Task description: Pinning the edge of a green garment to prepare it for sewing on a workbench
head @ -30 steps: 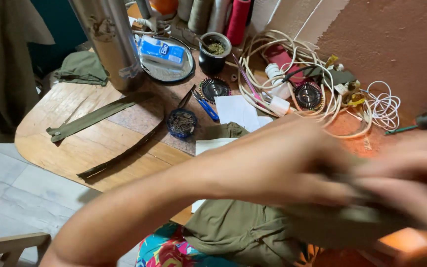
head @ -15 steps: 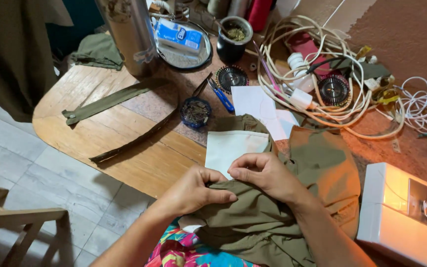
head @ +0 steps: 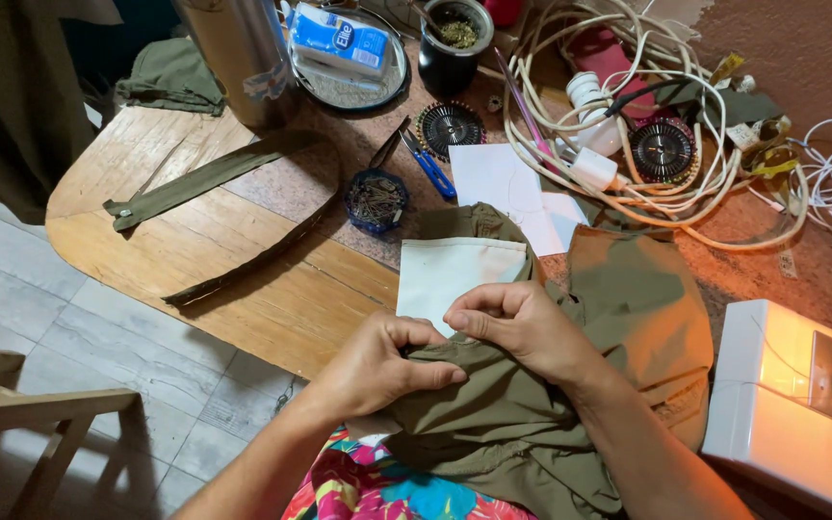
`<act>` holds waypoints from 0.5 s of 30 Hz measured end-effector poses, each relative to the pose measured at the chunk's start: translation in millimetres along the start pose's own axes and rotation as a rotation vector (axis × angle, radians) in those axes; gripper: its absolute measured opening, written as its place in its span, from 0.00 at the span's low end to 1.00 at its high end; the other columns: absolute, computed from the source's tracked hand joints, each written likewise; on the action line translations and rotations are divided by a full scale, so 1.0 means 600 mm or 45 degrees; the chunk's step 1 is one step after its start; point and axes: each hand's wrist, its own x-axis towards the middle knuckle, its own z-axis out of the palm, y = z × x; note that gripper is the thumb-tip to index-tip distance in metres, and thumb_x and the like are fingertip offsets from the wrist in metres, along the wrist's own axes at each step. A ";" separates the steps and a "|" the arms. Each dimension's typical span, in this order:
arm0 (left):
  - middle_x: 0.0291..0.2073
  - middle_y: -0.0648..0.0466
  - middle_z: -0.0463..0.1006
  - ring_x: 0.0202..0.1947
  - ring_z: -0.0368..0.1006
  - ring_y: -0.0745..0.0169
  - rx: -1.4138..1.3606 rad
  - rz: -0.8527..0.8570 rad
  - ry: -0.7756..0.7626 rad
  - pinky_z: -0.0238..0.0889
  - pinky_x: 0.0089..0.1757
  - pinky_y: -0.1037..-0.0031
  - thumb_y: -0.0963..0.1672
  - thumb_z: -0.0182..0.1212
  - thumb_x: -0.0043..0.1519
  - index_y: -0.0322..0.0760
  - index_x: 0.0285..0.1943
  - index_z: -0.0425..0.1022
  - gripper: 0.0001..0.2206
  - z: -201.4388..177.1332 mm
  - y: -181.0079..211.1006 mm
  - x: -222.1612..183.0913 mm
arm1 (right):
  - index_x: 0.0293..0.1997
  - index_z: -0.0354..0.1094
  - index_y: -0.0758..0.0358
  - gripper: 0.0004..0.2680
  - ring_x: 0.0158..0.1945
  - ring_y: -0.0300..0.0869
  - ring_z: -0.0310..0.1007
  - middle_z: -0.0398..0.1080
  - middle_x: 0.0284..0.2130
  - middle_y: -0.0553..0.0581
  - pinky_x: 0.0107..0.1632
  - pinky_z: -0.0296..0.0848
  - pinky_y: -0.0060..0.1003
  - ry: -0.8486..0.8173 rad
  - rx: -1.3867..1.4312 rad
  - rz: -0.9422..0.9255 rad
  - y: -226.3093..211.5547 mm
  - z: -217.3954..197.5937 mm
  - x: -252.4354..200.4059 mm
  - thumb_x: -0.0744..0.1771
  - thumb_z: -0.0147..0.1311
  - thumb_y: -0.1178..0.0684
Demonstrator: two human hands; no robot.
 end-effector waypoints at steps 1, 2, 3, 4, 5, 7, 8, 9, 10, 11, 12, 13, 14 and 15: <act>0.19 0.55 0.75 0.24 0.64 0.71 0.001 -0.001 -0.002 0.59 0.30 0.78 0.41 0.76 0.49 0.36 0.32 0.86 0.06 0.000 -0.001 0.000 | 0.38 0.80 0.67 0.07 0.26 0.29 0.67 0.74 0.20 0.51 0.32 0.67 0.24 0.001 0.002 0.000 0.001 0.000 0.000 0.63 0.66 0.54; 0.19 0.55 0.75 0.25 0.64 0.70 0.014 0.021 0.001 0.59 0.30 0.78 0.41 0.76 0.49 0.37 0.32 0.86 0.06 0.000 -0.001 0.000 | 0.38 0.80 0.67 0.07 0.26 0.29 0.67 0.74 0.20 0.52 0.32 0.68 0.24 -0.007 0.004 -0.008 0.002 0.000 0.001 0.63 0.66 0.55; 0.19 0.55 0.75 0.25 0.64 0.70 0.027 0.047 0.004 0.59 0.31 0.77 0.42 0.76 0.49 0.37 0.32 0.86 0.06 0.000 -0.001 0.001 | 0.38 0.80 0.67 0.06 0.26 0.30 0.67 0.74 0.20 0.52 0.32 0.68 0.24 -0.016 0.003 -0.018 0.002 -0.001 0.002 0.63 0.66 0.55; 0.19 0.55 0.75 0.25 0.64 0.70 0.028 0.049 0.004 0.59 0.31 0.77 0.42 0.76 0.49 0.37 0.32 0.86 0.06 -0.001 -0.001 0.003 | 0.38 0.80 0.67 0.06 0.26 0.30 0.67 0.74 0.20 0.52 0.32 0.68 0.24 -0.015 0.002 -0.020 -0.002 -0.001 0.002 0.63 0.66 0.55; 0.20 0.55 0.75 0.25 0.64 0.70 0.037 0.065 0.007 0.59 0.31 0.77 0.42 0.76 0.49 0.37 0.33 0.86 0.06 -0.001 -0.002 0.003 | 0.37 0.80 0.67 0.06 0.26 0.30 0.67 0.75 0.20 0.52 0.32 0.68 0.25 -0.024 -0.001 -0.027 -0.005 0.000 0.000 0.63 0.66 0.55; 0.20 0.55 0.76 0.26 0.64 0.70 0.044 0.079 0.011 0.60 0.32 0.76 0.42 0.76 0.49 0.38 0.33 0.86 0.07 -0.003 -0.002 0.004 | 0.37 0.80 0.68 0.06 0.26 0.30 0.67 0.75 0.20 0.52 0.32 0.68 0.25 -0.034 -0.004 -0.032 -0.008 0.001 -0.002 0.63 0.66 0.56; 0.20 0.55 0.76 0.26 0.65 0.69 0.055 0.090 0.012 0.60 0.32 0.76 0.42 0.75 0.49 0.38 0.34 0.86 0.07 -0.005 0.000 0.004 | 0.37 0.80 0.68 0.06 0.26 0.31 0.67 0.76 0.20 0.54 0.32 0.69 0.26 -0.055 -0.019 -0.033 -0.009 0.001 -0.004 0.63 0.66 0.56; 0.20 0.55 0.76 0.26 0.65 0.69 0.068 0.101 0.013 0.60 0.32 0.76 0.42 0.75 0.49 0.38 0.34 0.86 0.07 -0.008 0.002 0.005 | 0.36 0.81 0.68 0.06 0.25 0.32 0.67 0.76 0.20 0.56 0.32 0.69 0.27 -0.076 -0.034 -0.035 -0.010 0.001 -0.006 0.62 0.67 0.57; 0.20 0.55 0.76 0.26 0.65 0.69 0.067 0.100 0.013 0.60 0.32 0.76 0.42 0.75 0.49 0.38 0.34 0.86 0.07 -0.009 0.006 0.003 | 0.36 0.81 0.68 0.06 0.25 0.32 0.67 0.76 0.20 0.56 0.32 0.69 0.27 -0.077 -0.034 -0.034 -0.009 0.003 -0.006 0.62 0.67 0.57; 0.19 0.56 0.75 0.24 0.64 0.71 0.045 0.015 -0.009 0.59 0.30 0.78 0.41 0.75 0.50 0.36 0.34 0.86 0.06 -0.010 0.011 0.002 | 0.36 0.81 0.67 0.05 0.25 0.32 0.65 0.76 0.19 0.54 0.31 0.69 0.27 -0.054 -0.066 -0.130 -0.008 0.004 -0.006 0.63 0.67 0.57; 0.17 0.58 0.75 0.22 0.64 0.72 0.023 -0.071 -0.032 0.57 0.28 0.80 0.41 0.75 0.50 0.34 0.33 0.85 0.06 -0.011 0.016 0.001 | 0.35 0.81 0.67 0.04 0.25 0.31 0.63 0.75 0.19 0.53 0.31 0.69 0.27 -0.030 -0.098 -0.225 -0.007 0.006 -0.007 0.63 0.66 0.57; 0.17 0.58 0.75 0.22 0.64 0.72 0.023 -0.072 -0.030 0.57 0.28 0.80 0.41 0.75 0.50 0.34 0.33 0.85 0.06 -0.012 0.017 -0.001 | 0.35 0.81 0.67 0.04 0.25 0.31 0.63 0.75 0.19 0.53 0.31 0.69 0.27 -0.033 -0.098 -0.225 -0.008 0.007 -0.008 0.63 0.66 0.57; 0.16 0.58 0.74 0.21 0.64 0.72 -0.003 -0.107 -0.036 0.57 0.27 0.81 0.41 0.75 0.50 0.33 0.32 0.85 0.05 -0.013 0.018 -0.002 | 0.35 0.81 0.66 0.04 0.24 0.30 0.62 0.75 0.18 0.53 0.29 0.68 0.26 -0.012 -0.134 -0.291 -0.009 0.009 -0.010 0.63 0.66 0.57; 0.15 0.59 0.73 0.20 0.64 0.73 -0.029 -0.141 -0.044 0.56 0.26 0.82 0.41 0.75 0.50 0.33 0.31 0.84 0.05 -0.015 0.020 -0.003 | 0.35 0.80 0.66 0.04 0.23 0.30 0.61 0.75 0.18 0.52 0.28 0.67 0.26 0.011 -0.170 -0.358 -0.011 0.011 -0.011 0.63 0.66 0.57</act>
